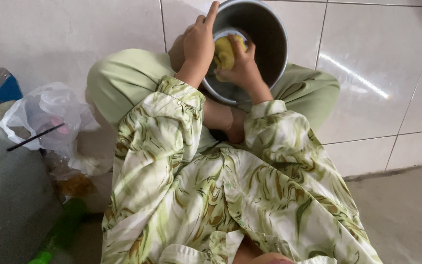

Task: A person sitting on the floor kneads a yellow ball of dough inside a metal bowl using both hands.

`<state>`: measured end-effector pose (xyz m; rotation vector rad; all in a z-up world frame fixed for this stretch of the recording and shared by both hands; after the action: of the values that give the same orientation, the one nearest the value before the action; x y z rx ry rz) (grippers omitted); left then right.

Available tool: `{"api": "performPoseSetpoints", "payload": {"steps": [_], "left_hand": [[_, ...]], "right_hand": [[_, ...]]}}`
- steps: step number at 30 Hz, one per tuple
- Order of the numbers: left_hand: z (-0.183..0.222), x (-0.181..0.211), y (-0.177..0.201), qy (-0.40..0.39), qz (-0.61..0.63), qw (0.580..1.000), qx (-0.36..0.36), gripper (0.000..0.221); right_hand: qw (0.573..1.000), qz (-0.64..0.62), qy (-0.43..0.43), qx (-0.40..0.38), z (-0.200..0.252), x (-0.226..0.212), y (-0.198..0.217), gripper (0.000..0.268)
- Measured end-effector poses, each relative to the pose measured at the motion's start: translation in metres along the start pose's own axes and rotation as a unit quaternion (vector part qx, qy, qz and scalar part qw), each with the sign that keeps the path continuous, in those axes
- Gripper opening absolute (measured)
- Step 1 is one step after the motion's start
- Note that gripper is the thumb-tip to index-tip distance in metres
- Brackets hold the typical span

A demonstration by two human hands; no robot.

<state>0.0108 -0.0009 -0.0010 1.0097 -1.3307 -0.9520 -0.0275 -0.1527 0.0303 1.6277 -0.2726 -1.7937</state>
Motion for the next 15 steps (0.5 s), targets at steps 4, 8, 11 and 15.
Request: {"api": "performPoseSetpoints", "payload": {"steps": [4,8,11,15], "left_hand": [[0.006,0.0,0.006,0.006,0.018,1.0,0.015,0.072],[0.002,-0.001,0.006,-0.004,0.013,0.999,0.044,0.071],[0.003,-0.001,0.002,-0.007,0.006,0.999,0.04,0.075],[0.007,-0.003,-0.003,-0.007,-0.007,0.999,0.042,0.075]], "right_hand": [[0.99,0.094,0.015,0.105,-0.011,0.006,-0.022,0.078],[0.981,0.144,-0.032,0.128,-0.033,0.011,-0.011,0.062],[0.978,0.171,-0.009,0.119,-0.042,0.019,-0.001,0.055],[0.982,0.187,0.018,0.029,-0.04,0.023,0.019,0.057]]}}
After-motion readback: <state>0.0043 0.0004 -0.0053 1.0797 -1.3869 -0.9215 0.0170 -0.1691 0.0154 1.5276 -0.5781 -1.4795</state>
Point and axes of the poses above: each hand's wrist, its own z-axis away from the middle knuckle, its own y-axis out of the back of the hand, x = y × z, the point moved 1 cm from there along -z, towards the middle knuckle, and after that the axes turned 15 degrees about -z, right-handed, at the moved point
